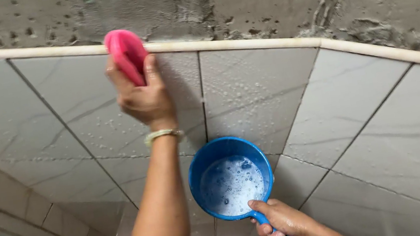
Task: The person cleans the bathroom by first pouring liquid soap into a bucket of water. They then use a pink sponge to scrub the tiled walls and floor, repeatedly dipping the sponge into the soapy water to maintain suds. The cleaning covers the wall tiles, the floor tiles, and the area around the sink and plumbing.
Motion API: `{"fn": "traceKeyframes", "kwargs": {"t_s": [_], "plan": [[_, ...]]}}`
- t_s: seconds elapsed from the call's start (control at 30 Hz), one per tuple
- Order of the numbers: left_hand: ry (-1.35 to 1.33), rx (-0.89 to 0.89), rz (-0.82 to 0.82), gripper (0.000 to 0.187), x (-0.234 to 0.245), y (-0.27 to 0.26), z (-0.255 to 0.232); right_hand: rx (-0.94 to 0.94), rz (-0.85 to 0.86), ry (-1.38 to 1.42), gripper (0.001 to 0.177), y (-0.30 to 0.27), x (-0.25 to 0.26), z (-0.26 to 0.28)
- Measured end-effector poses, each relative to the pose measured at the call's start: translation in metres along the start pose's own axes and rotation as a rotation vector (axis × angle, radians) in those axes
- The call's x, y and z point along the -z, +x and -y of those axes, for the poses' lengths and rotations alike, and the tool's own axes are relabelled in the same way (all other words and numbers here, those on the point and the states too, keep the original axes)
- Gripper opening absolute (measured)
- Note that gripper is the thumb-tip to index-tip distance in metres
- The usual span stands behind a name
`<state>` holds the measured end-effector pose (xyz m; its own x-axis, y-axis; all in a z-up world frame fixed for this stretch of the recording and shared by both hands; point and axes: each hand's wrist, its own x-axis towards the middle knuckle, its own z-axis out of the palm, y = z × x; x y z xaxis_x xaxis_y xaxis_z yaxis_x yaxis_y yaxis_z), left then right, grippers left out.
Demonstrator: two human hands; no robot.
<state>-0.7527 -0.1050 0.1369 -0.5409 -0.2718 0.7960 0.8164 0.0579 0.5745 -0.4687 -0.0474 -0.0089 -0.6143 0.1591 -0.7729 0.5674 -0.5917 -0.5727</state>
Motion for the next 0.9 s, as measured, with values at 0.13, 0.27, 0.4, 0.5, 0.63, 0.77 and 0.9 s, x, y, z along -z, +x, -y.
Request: {"fn": "traceKeyframes", "kwargs": {"t_s": [0.13, 0.27, 0.4, 0.5, 0.63, 0.77, 0.9], "plan": [[0.057, -0.303, 0.292, 0.050, -0.020, -0.053, -0.029, -0.020, 0.039, -0.046, 0.036, 0.014, -0.012, 0.006], [-0.031, -0.266, 0.351, 0.059, -0.001, -0.028, 0.017, 0.002, 0.105, -0.134, 0.036, 0.026, -0.034, 0.014], [0.209, 0.169, -0.110, 0.055, 0.047, 0.038, 0.097, 0.004, 0.114, -0.169, 0.037, 0.038, -0.066, 0.020], [0.207, 0.187, -0.201, 0.051, 0.063, 0.045, 0.112, -0.006, 0.094, -0.173, 0.039, 0.047, -0.097, 0.026], [0.013, -0.284, 0.240, 0.062, 0.042, 0.016, 0.071, -0.011, 0.118, -0.207, 0.039, 0.060, -0.152, 0.034], [0.063, -0.316, 0.456, 0.056, 0.068, 0.067, 0.099, -0.004, 0.113, -0.245, 0.042, 0.074, -0.195, 0.049], [0.036, -0.053, 0.137, 0.055, 0.116, 0.147, 0.153, 0.038, 0.188, -0.281, 0.045, 0.088, -0.230, 0.052]]}}
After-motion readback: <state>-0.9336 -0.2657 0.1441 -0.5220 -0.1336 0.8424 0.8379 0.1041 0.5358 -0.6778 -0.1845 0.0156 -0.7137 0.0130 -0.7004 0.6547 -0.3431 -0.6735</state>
